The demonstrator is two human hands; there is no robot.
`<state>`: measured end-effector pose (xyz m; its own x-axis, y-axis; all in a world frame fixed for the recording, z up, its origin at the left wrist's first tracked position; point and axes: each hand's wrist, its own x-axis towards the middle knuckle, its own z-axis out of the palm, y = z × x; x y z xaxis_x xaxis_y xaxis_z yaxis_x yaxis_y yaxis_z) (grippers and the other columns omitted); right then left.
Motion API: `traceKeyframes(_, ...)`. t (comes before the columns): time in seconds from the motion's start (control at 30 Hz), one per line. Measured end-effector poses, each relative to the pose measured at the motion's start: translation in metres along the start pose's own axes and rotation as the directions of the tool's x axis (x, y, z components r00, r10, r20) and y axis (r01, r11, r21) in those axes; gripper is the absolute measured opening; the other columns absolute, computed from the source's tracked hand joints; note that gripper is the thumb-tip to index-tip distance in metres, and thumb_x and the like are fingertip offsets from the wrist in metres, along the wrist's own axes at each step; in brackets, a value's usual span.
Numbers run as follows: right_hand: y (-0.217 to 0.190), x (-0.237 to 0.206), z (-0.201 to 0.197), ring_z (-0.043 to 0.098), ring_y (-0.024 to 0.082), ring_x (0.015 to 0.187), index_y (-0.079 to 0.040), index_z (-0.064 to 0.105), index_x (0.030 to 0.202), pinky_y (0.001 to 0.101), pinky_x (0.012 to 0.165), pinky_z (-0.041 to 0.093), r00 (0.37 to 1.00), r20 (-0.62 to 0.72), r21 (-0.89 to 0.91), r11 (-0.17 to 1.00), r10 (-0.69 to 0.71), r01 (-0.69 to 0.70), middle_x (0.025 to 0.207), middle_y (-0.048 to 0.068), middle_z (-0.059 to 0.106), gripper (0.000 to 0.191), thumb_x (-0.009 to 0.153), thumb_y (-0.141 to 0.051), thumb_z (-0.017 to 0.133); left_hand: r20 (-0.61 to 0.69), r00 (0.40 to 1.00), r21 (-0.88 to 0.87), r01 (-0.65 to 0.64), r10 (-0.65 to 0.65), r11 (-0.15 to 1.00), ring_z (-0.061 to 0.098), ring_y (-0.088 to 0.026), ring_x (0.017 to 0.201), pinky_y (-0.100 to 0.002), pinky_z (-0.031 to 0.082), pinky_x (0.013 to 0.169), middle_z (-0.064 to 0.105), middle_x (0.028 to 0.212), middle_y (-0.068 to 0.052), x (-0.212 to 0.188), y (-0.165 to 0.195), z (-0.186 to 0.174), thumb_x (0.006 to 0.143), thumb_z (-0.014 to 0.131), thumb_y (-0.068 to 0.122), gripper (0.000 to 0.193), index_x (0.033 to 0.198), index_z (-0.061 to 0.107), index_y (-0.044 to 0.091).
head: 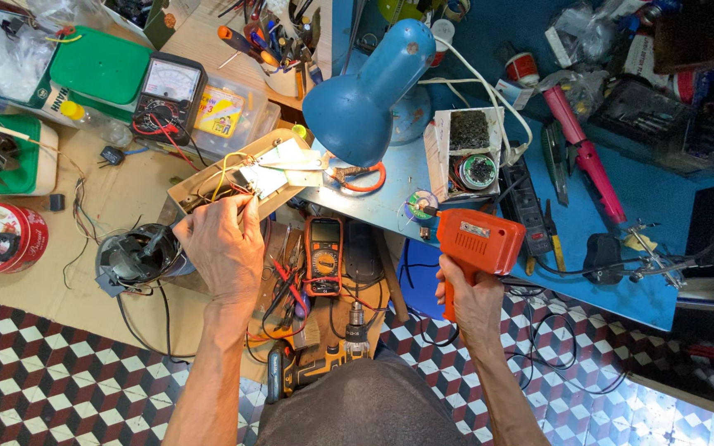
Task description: The person uses a heat gun to apply heat to a circuit board inside a metal housing, then manipulates wires and components with their hands. They repeatedly reposition the board and wires while working under a desk lamp.
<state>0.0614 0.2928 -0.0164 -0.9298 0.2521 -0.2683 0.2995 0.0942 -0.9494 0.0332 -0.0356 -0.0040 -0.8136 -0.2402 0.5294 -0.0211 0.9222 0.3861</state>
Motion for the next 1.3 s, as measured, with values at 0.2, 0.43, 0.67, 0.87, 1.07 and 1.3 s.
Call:
traceKeyframes(0.2,-0.0016,-0.0019,-0.0003,0.065,0.012,0.057,0.000,0.067,0.100,0.0285,0.048,0.055,1.000,0.001,0.015,1.000,0.000,0.000,0.078,0.008,0.068,0.021,0.092,-0.019,0.069,-0.011,1.000,0.003,-0.005,0.005,1.000,0.062,-0.022,0.095,-0.040,0.039,0.094,0.069,0.097,0.000,0.0008,-0.0004,0.0012,0.100,0.077,0.019,0.012,0.103,0.068,0.013)
traceKeyframes(0.43,-0.0006,0.0023,0.0032,0.065,0.012,0.057,0.000,0.067,0.102,0.0284,0.048,0.055,1.000,0.001,0.004,1.000,0.020,-0.020,0.078,0.008,0.067,0.022,0.093,-0.020,0.069,0.007,1.000,0.004,0.011,-0.011,1.000,0.063,-0.022,0.095,-0.040,0.039,0.094,0.069,0.096,0.000,0.0005,0.0004,-0.0011,0.101,0.077,0.019,0.011,0.102,0.068,0.013)
traceKeyframes(0.67,0.0017,0.0031,0.0018,0.065,0.012,0.057,-0.001,0.067,0.103,0.0281,0.048,0.055,0.999,0.005,0.028,0.999,0.039,-0.039,0.079,0.008,0.067,0.024,0.092,-0.021,0.069,-0.004,1.000,0.006,0.002,-0.002,1.000,0.063,-0.022,0.096,-0.040,0.039,0.095,0.070,0.098,0.000,0.0004,0.0008,-0.0003,0.101,0.077,0.019,0.012,0.103,0.068,0.012)
traceKeyframes(0.87,0.0016,0.0027,0.0023,0.065,0.011,0.058,-0.001,0.067,0.104,0.0277,0.048,0.055,0.999,-0.005,0.047,0.998,0.053,-0.052,0.079,0.008,0.067,0.025,0.092,-0.023,0.070,-0.002,1.000,0.009,-0.002,0.002,1.000,0.063,-0.022,0.096,-0.040,0.040,0.095,0.070,0.099,0.000,0.0002,0.0001,0.0001,0.101,0.077,0.019,0.012,0.103,0.068,0.012)
traceKeyframes(1.07,-0.0036,0.0010,0.0027,0.065,0.011,0.057,-0.001,0.067,0.104,0.0272,0.047,0.055,0.999,0.021,0.050,0.998,0.033,-0.034,0.079,0.008,0.067,0.026,0.092,-0.023,0.070,0.001,1.000,0.022,0.000,0.000,1.000,0.063,-0.022,0.097,-0.040,0.040,0.095,0.069,0.098,-0.001,0.0004,0.0001,-0.0001,0.101,0.077,0.020,0.012,0.104,0.068,0.012)
traceKeyframes(1.3,-0.0058,-0.0007,0.0040,0.065,0.012,0.057,-0.001,0.067,0.106,0.0271,0.047,0.054,0.998,0.004,0.063,0.996,0.070,-0.070,0.079,0.008,0.067,0.025,0.092,-0.022,0.070,0.000,1.000,0.018,-0.007,0.007,1.000,0.063,-0.022,0.097,-0.040,0.040,0.095,0.069,0.098,-0.001,0.0003,-0.0003,-0.0002,0.102,0.077,0.019,0.012,0.104,0.068,0.012)
